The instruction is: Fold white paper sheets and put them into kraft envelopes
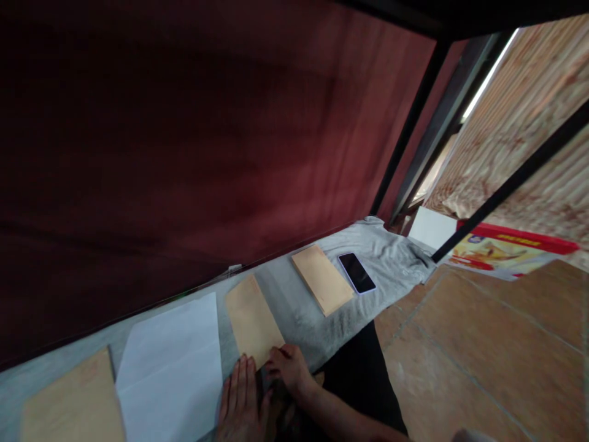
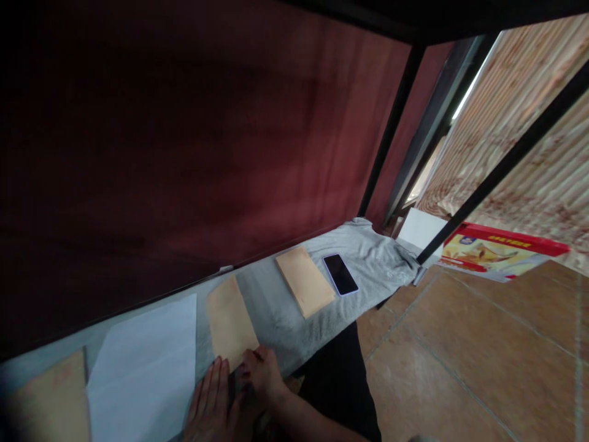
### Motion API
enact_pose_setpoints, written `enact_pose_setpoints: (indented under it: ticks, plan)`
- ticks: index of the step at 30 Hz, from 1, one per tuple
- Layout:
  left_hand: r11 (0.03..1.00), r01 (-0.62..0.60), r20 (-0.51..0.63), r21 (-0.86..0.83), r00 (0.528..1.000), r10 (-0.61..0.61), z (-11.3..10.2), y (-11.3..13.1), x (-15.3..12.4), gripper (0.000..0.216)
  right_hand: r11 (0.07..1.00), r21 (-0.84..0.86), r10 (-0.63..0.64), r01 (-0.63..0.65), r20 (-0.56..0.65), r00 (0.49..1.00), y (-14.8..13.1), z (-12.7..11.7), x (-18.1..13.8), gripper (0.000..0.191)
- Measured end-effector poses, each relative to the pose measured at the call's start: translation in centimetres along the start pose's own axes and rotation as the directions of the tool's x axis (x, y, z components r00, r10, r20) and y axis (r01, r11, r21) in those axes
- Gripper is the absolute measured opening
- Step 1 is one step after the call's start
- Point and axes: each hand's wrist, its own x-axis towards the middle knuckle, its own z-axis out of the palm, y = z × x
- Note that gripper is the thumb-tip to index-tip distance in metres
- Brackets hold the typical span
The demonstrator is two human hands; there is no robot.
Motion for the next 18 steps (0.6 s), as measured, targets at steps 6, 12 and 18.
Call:
enact_pose_setpoints:
  ticks: [6,12,18]
  plan:
    - [1.000,-0.030,-0.015,-0.005,0.999,0.030,0.2,-0.7,-0.3,0.070,0.992,0.034,-0.120,0.122,-0.070,0.990,-5.2,-3.4,1.2,0.070]
    - [0.998,-0.043,0.000,-0.036,0.999,0.043,-0.1,-0.6,-0.2,0.065,0.940,-0.076,-0.341,0.333,-0.192,0.920,-11.9,-10.5,2.0,0.058]
    - [1.000,-0.020,0.011,-0.012,1.000,0.020,-0.1,-0.4,-0.2,0.066,0.933,-0.080,-0.355,0.352,-0.368,0.859,-14.1,-15.9,3.1,0.053]
